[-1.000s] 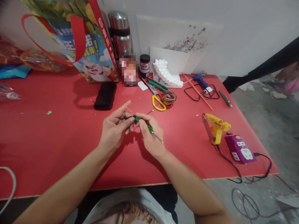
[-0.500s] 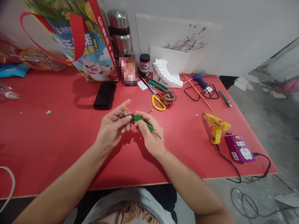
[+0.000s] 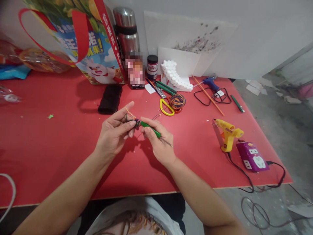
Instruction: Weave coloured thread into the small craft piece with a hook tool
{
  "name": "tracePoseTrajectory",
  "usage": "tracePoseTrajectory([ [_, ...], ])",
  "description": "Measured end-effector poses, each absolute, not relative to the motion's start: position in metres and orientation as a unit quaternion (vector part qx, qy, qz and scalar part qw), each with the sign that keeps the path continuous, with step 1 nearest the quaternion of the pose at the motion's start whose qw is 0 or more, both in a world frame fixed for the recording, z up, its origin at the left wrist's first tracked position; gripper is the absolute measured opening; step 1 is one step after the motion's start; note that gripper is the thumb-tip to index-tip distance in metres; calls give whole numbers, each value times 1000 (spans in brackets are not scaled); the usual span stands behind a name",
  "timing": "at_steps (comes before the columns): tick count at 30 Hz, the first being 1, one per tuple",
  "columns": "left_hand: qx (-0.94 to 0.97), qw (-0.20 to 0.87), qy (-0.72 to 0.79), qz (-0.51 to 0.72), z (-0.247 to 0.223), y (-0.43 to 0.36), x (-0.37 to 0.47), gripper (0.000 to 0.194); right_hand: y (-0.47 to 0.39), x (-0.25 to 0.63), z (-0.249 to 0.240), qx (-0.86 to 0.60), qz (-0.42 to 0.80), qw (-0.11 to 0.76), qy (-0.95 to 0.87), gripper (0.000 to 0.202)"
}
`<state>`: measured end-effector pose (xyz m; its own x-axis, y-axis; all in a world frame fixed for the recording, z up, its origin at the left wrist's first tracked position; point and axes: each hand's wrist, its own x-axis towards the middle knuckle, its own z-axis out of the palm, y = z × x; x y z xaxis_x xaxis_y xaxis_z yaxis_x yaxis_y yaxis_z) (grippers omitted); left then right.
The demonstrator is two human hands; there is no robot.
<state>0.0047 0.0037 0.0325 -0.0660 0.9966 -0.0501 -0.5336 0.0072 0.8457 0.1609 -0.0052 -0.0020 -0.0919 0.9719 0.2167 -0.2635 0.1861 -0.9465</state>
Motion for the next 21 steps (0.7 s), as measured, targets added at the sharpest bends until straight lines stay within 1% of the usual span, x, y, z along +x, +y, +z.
tracePoseTrajectory([
  [5,310,612,362,631,34,3,4,52,-6,163,-1,-355,508,572,-538,27],
  [21,306,616,348,637,33,2,1,51,-5,168,-4,-341,491,568,-565,27],
])
